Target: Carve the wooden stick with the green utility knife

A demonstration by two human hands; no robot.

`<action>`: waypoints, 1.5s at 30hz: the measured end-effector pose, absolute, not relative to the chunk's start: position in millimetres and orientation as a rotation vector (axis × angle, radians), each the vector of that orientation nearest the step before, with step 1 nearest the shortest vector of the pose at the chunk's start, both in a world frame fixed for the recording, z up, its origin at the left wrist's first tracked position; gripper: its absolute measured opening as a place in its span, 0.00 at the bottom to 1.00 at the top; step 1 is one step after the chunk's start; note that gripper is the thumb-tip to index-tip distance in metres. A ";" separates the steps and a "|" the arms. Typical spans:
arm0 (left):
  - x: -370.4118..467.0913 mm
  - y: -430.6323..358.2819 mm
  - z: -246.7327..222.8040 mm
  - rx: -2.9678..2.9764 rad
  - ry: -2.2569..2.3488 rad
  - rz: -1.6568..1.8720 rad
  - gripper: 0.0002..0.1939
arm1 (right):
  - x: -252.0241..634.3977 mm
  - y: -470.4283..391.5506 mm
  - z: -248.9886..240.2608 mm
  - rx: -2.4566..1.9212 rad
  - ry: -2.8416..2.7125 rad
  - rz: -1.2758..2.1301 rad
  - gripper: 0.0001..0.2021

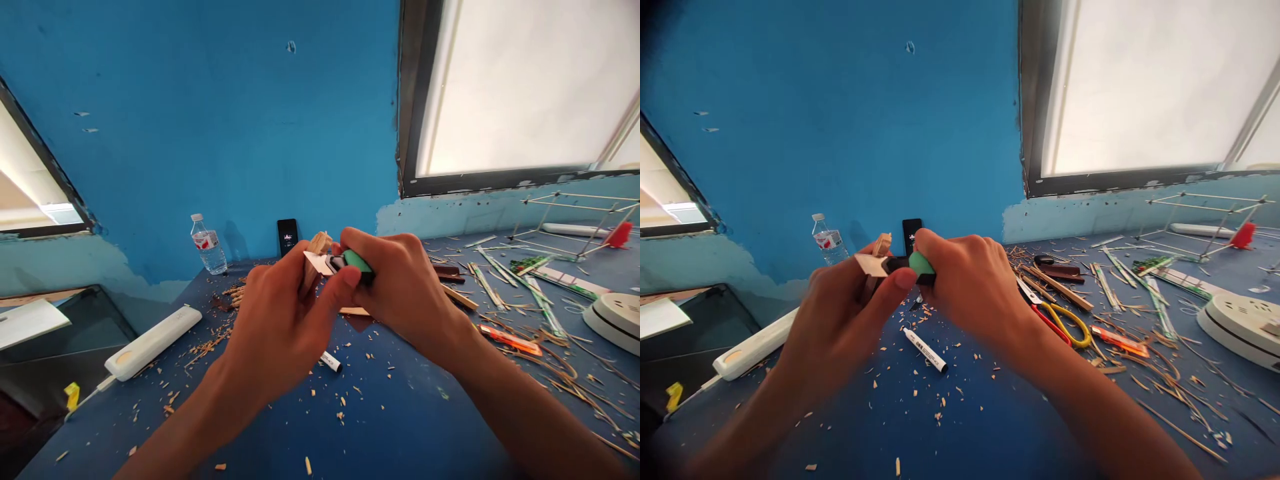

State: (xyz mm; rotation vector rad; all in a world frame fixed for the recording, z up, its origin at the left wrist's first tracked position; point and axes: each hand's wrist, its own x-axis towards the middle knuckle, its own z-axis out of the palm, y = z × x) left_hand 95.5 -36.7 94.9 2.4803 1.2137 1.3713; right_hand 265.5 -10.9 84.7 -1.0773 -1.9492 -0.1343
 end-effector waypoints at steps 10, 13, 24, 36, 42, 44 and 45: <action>105.1 -17.8 82.7 2.174 1.396 1.304 0.25 | 258.2 21.4 70.4 -1.344 -1.845 -0.463 0.07; 107.8 -14.7 81.1 2.123 1.391 1.277 0.26 | 258.0 27.6 63.7 -1.301 -1.793 -0.547 0.05; 102.7 -18.9 88.4 1.632 1.056 1.167 0.24 | 263.5 34.7 60.1 -0.895 -1.702 -0.543 0.10; 95.9 -34.9 94.3 2.120 1.118 1.293 0.23 | 272.6 2.8 89.8 -0.802 -2.124 0.253 0.08; 95.0 -32.6 96.3 2.446 1.380 1.354 0.24 | 271.5 1.3 89.9 -0.855 -2.130 0.259 0.09; 94.1 -31.4 96.0 2.543 1.482 1.377 0.26 | 271.1 1.7 89.2 -0.861 -2.156 0.297 0.09; 93.6 -30.7 95.4 2.580 1.527 1.390 0.26 | 270.8 2.1 88.6 -0.863 -2.165 0.319 0.09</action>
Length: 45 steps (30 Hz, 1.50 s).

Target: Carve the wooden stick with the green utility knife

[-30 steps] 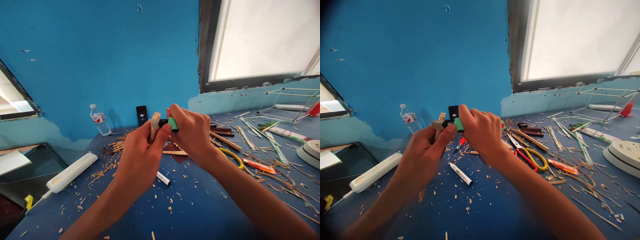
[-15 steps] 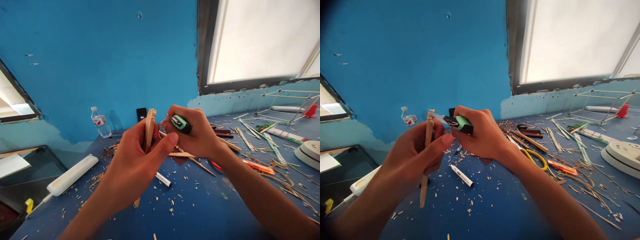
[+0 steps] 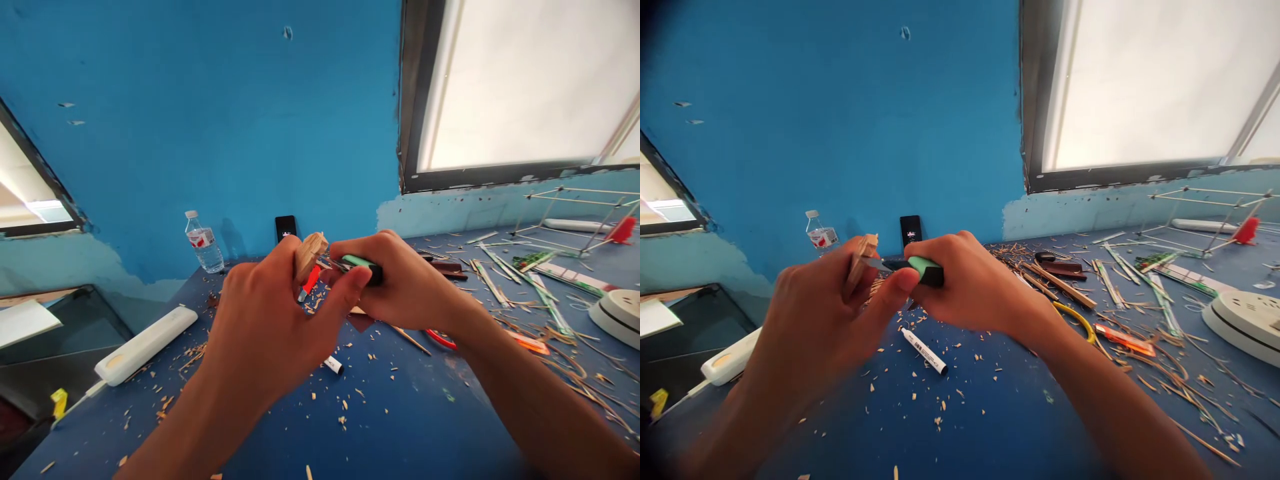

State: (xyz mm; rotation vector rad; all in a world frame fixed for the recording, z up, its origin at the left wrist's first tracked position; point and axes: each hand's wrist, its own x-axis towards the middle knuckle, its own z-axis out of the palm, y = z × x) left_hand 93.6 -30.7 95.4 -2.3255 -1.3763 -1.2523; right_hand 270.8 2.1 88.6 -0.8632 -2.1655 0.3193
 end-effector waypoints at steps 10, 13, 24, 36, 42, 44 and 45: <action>86.8 -22.4 88.3 -2.192 -1.324 -1.059 0.27 | 272.8 8.5 84.2 -0.810 -2.278 0.666 0.08; 85.3 -20.1 88.1 -2.153 -1.348 -1.005 0.31 | 275.9 12.8 83.4 -0.772 -2.312 0.789 0.06; 53.6 -32.5 107.2 -2.658 -1.306 -0.980 0.18 | 294.0 15.4 88.3 -0.271 -2.108 1.228 0.10; 29.1 -31.6 111.1 -3.039 -1.389 -0.667 0.15 | 264.4 -14.8 85.5 -0.401 -1.877 0.839 0.09; 38.4 -35.0 120.5 -2.520 -1.315 -0.732 0.12 | 264.1 -2.8 81.6 -0.456 -1.737 0.915 0.09; 39.2 -36.7 119.8 -2.358 -1.275 -0.719 0.15 | 265.2 1.1 80.4 -0.444 -1.705 0.946 0.08; 39.3 -37.6 119.1 -2.326 -1.256 -0.723 0.16 | 266.0 2.2 80.1 -0.436 -1.703 0.954 0.08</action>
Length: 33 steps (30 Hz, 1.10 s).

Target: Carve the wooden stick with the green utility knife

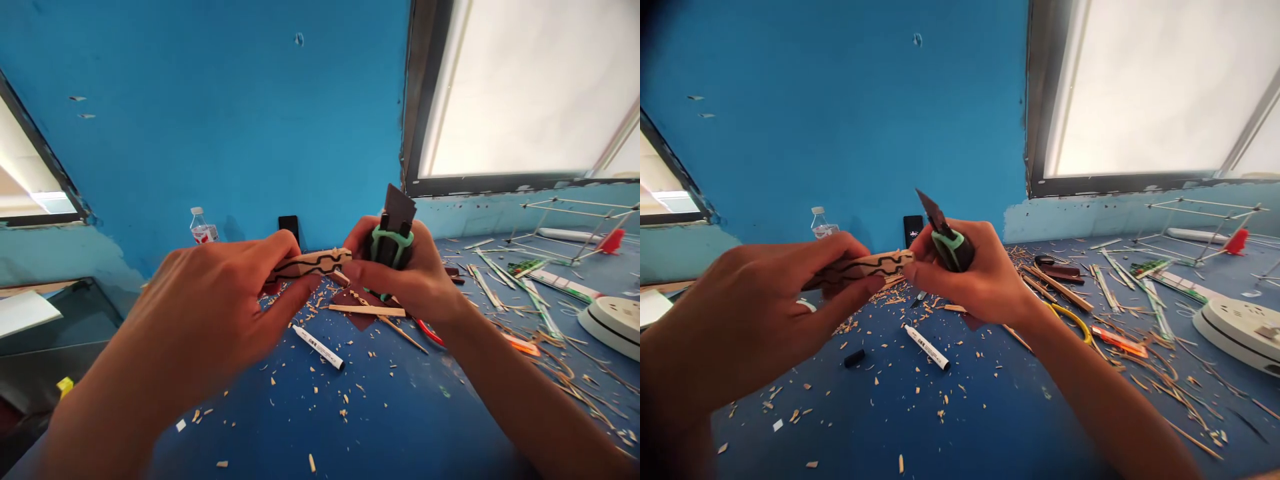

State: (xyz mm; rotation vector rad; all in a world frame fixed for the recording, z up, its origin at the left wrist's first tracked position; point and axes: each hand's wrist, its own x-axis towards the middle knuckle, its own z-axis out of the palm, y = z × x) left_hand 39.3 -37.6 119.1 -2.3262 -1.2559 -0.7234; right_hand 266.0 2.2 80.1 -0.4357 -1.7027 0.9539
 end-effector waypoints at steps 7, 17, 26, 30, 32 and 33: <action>38.9 -44.7 112.9 -2.853 -1.300 -0.781 0.11 | 269.2 -4.5 83.0 -0.449 -1.849 0.911 0.08; 59.8 -31.3 108.4 -3.814 -1.276 -1.991 0.11 | 284.0 -27.3 92.9 -0.824 -1.870 -0.390 0.12; 64.8 -34.8 104.7 -3.562 -1.323 -2.164 0.07 | 272.8 -36.0 90.9 -0.988 -1.919 -0.535 0.10; 69.4 -35.1 105.6 -3.432 -1.457 -2.057 0.13 | 272.0 -33.3 91.9 -0.999 -1.911 -0.459 0.10; 70.7 -36.1 106.9 -3.409 -1.453 -1.906 0.14 | 273.1 -32.0 92.8 -1.009 -1.905 -0.439 0.12; 71.3 -36.6 107.5 -3.428 -1.402 -1.851 0.14 | 273.6 -31.2 93.0 -1.011 -1.906 -0.432 0.12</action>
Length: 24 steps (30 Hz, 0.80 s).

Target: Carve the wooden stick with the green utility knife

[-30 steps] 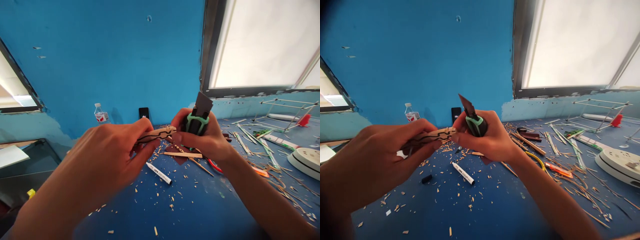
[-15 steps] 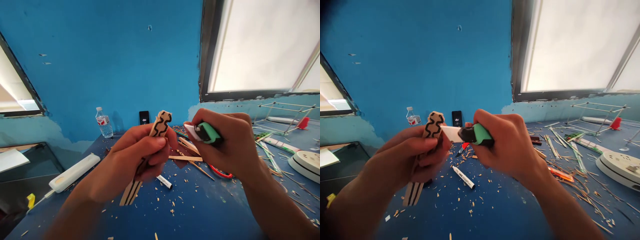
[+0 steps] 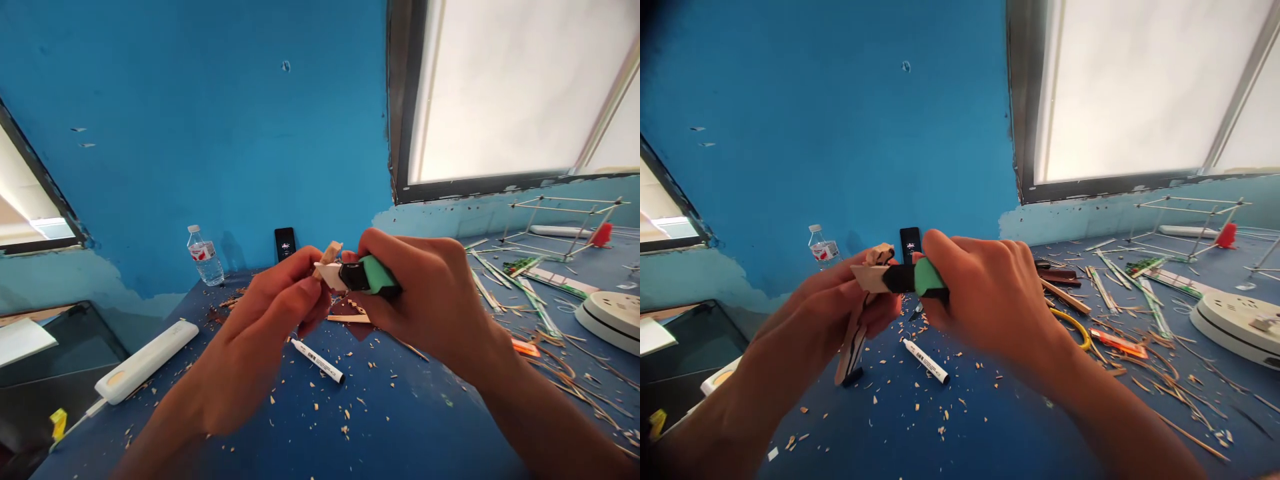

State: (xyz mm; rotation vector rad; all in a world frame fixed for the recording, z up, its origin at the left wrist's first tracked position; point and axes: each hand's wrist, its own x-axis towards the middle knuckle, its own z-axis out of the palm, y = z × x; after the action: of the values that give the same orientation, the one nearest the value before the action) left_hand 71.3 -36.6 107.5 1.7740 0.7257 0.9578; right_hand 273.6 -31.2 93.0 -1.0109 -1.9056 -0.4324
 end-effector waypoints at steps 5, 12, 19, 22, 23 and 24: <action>74.8 -35.5 105.4 1.684 0.499 0.861 0.13 | 273.8 -28.1 91.6 -0.959 -1.938 -0.371 0.08; 75.6 -23.0 92.5 1.535 0.217 0.791 0.09 | 272.7 -29.4 91.7 -0.898 -1.959 -0.309 0.10; 75.1 -29.5 96.0 1.457 0.191 0.749 0.05 | 274.1 -29.0 93.2 -0.831 -1.983 -0.255 0.12; 74.9 -36.6 97.0 1.487 0.313 0.756 0.08 | 274.3 -29.9 94.0 -0.841 -2.014 -0.241 0.13; 75.8 -39.2 97.2 1.528 0.371 0.773 0.08 | 274.3 -30.3 94.1 -0.850 -2.025 -0.230 0.13; 77.2 -41.6 97.6 1.574 0.423 0.801 0.09 | 274.3 -30.6 94.2 -0.860 -2.034 -0.220 0.12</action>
State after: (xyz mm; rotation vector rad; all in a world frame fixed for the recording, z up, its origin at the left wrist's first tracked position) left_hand 77.2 -41.6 97.6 1.5738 0.4231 0.8008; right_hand 274.3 -30.6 94.2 -0.8601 -2.0343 -0.2199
